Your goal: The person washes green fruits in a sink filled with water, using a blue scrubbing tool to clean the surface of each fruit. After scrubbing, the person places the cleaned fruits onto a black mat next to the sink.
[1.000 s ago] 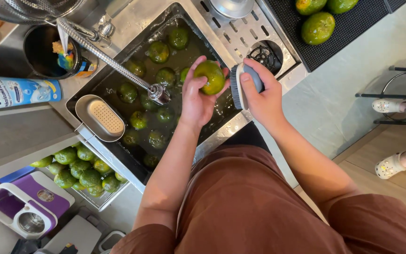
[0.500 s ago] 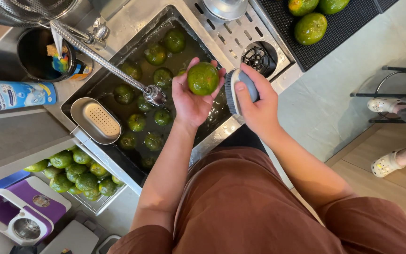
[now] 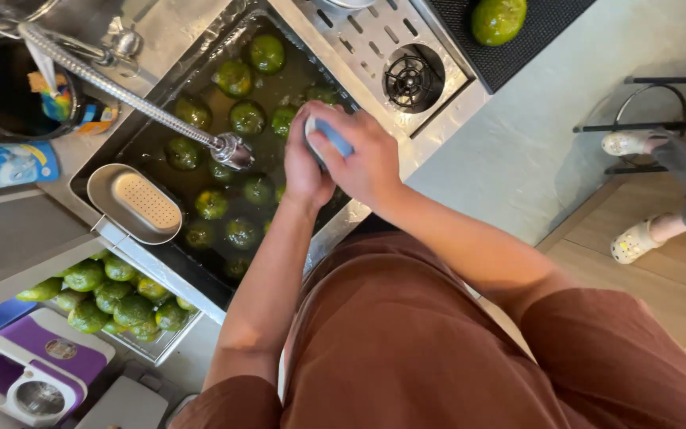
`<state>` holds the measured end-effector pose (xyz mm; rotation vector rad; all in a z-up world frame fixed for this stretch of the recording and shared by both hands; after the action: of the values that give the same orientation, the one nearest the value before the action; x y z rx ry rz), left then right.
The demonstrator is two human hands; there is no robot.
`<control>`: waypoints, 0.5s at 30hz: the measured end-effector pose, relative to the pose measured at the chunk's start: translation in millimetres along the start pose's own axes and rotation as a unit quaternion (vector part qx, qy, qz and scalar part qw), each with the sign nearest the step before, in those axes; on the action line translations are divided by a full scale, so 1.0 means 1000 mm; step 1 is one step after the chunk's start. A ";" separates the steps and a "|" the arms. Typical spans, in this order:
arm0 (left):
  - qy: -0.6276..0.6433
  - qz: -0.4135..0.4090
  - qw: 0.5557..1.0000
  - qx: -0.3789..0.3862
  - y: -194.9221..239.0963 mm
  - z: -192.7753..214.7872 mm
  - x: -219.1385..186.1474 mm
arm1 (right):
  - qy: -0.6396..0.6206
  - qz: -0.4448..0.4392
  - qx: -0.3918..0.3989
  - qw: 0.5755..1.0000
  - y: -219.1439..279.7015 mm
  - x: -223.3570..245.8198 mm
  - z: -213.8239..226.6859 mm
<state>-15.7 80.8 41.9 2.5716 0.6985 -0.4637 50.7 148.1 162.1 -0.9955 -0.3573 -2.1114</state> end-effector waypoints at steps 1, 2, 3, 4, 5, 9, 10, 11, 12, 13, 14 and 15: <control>-0.029 -0.014 0.999 -0.019 -0.002 0.007 -0.002 | -0.009 -0.030 -0.014 0.999 -0.013 -0.019 0.001; -0.029 -0.016 0.999 -0.020 -0.002 0.011 0.002 | -0.010 -0.029 -0.012 0.999 -0.014 -0.022 0.002; -0.037 -0.009 0.999 -0.037 -0.002 0.017 0.006 | 0.007 -0.012 -0.032 0.999 -0.015 -0.020 0.007; -0.044 -0.001 0.998 -0.053 -0.002 0.023 0.012 | 0.026 0.005 -0.054 0.998 -0.014 -0.019 0.012; -0.044 -0.001 0.998 -0.053 -0.001 0.026 0.006 | 0.027 0.005 -0.053 0.998 0.005 -0.017 0.005; 0.052 0.067 0.996 -0.042 -0.016 0.053 0.014 | 0.114 0.105 -0.002 0.988 0.013 -0.012 -0.022; 0.072 0.068 0.994 -0.044 -0.022 0.068 0.015 | 0.116 0.113 -0.031 0.986 0.001 -0.018 -0.019; 0.074 0.068 0.994 -0.047 -0.012 0.050 0.009 | 0.116 0.112 -0.029 0.986 -0.019 -0.026 -0.008; 0.076 0.088 0.992 -0.051 -0.001 0.033 0.005 | 0.039 -0.024 0.004 0.999 -0.043 -0.059 -0.001; 0.078 0.109 0.989 -0.055 0.010 0.016 0.001 | -0.038 -0.160 0.039 0.986 -0.061 -0.091 0.001; 0.077 0.109 0.989 -0.059 0.009 0.028 0.004 | -0.040 -0.162 0.042 0.985 -0.073 -0.118 0.001; 0.049 0.139 0.986 -0.072 0.011 0.042 0.012 | -0.055 -0.252 0.028 0.966 -0.078 -0.160 0.001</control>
<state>-8.8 56.7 4.7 2.5136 0.3795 -0.1903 58.5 284.4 47.2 -1.0721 -0.7930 -2.4807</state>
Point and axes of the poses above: each hand's wrist, its own y-axis away from the middle knuckle, its own z-axis out of the back of the hand, x = y × z, the point moved 9 cm from there along -y, towards the middle knuckle, and after that the axes turned 14 degrees about x, right-handed, at the moved point
